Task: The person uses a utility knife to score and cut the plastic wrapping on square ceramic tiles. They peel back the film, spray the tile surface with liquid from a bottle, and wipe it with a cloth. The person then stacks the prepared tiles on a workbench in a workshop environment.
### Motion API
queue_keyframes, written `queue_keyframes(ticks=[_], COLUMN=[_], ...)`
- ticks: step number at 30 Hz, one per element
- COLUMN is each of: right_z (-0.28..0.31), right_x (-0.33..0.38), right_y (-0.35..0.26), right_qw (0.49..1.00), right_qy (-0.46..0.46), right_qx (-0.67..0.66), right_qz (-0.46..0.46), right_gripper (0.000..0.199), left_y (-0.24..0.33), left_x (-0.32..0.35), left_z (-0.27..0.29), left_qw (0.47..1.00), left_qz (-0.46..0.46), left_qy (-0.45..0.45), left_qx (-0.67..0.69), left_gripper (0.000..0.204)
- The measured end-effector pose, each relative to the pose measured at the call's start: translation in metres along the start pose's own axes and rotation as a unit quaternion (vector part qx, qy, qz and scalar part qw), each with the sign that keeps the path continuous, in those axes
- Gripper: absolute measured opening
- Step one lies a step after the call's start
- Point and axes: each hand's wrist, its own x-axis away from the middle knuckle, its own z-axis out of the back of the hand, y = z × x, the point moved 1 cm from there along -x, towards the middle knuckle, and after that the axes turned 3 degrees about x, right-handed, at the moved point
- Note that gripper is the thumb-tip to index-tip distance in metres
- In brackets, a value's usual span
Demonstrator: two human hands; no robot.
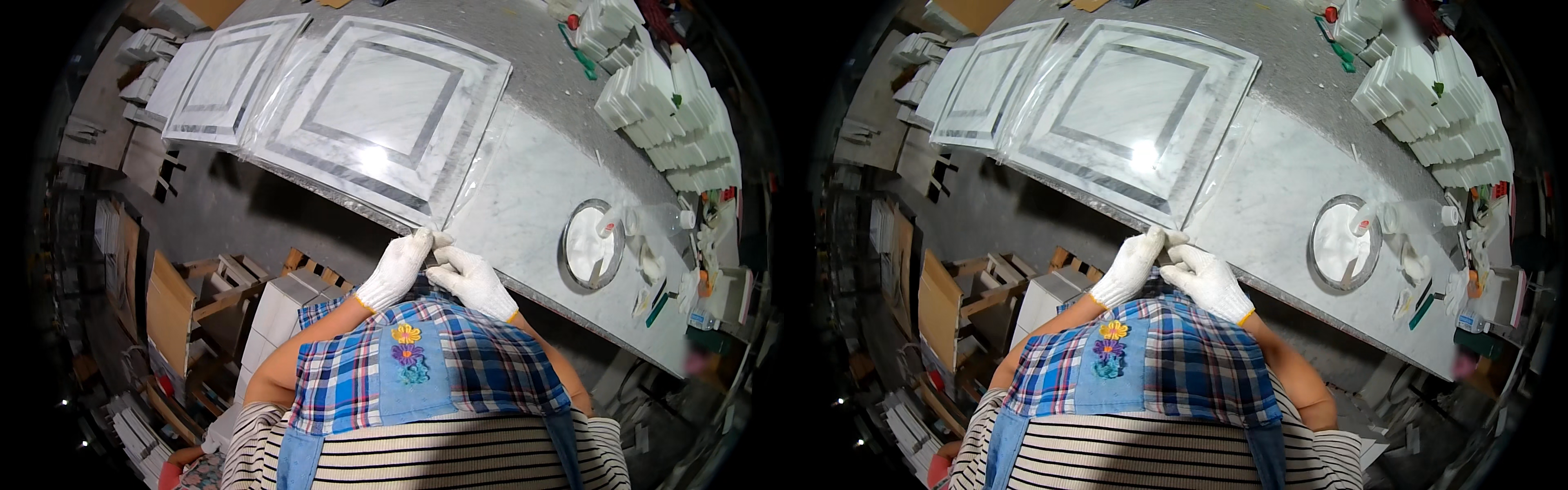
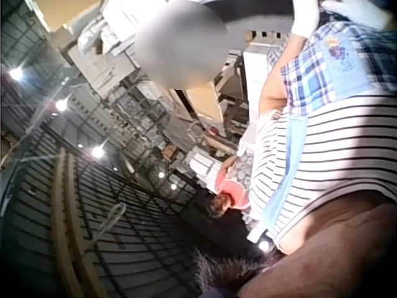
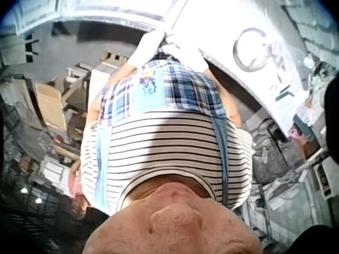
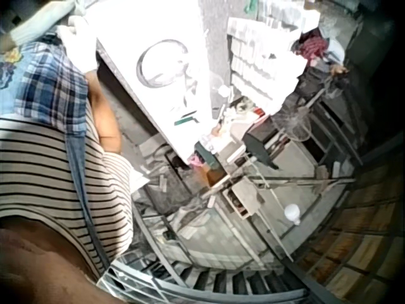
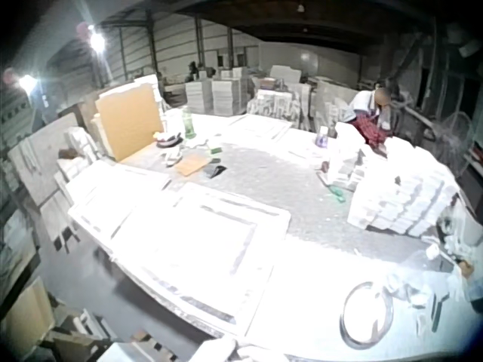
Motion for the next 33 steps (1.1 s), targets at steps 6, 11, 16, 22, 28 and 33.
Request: queue_keyframes(ticks=[6, 11, 16, 22, 28, 33], right_z=[0.010, 0.026, 0.027, 0.026, 0.027, 0.028], right_x=[-0.012, -0.006, -0.004, -0.005, -0.006, -0.009], right_y=[0.038, 0.034, 0.030, 0.036, 0.033, 0.037], right_qw=[0.982, 0.975, 0.964, 0.967, 0.965, 0.969], right_qy=[0.119, 0.163, 0.190, 0.185, 0.189, 0.175], right_qx=[-0.150, -0.150, -0.185, -0.170, -0.179, -0.167], right_qz=[-0.006, -0.002, 0.030, 0.035, 0.033, 0.044], right_gripper=[0.026, 0.019, 0.020, 0.021, 0.021, 0.020], left_y=[0.008, 0.019, 0.020, 0.025, 0.004, 0.013], left_x=[-0.006, -0.012, -0.002, -0.006, 0.006, 0.003], left_z=[0.020, 0.019, -0.001, 0.012, 0.009, 0.014], left_qw=[0.998, 0.895, 0.920, 0.910, 0.913, 0.927], left_qz=[-0.050, -0.014, -0.086, 0.009, -0.063, -0.011], left_qy=[0.035, 0.042, -0.080, 0.051, -0.058, 0.094], left_qx=[-0.022, -0.444, -0.374, -0.411, -0.398, -0.363], left_gripper=[0.066, 0.071, 0.066, 0.080, 0.073, 0.075])
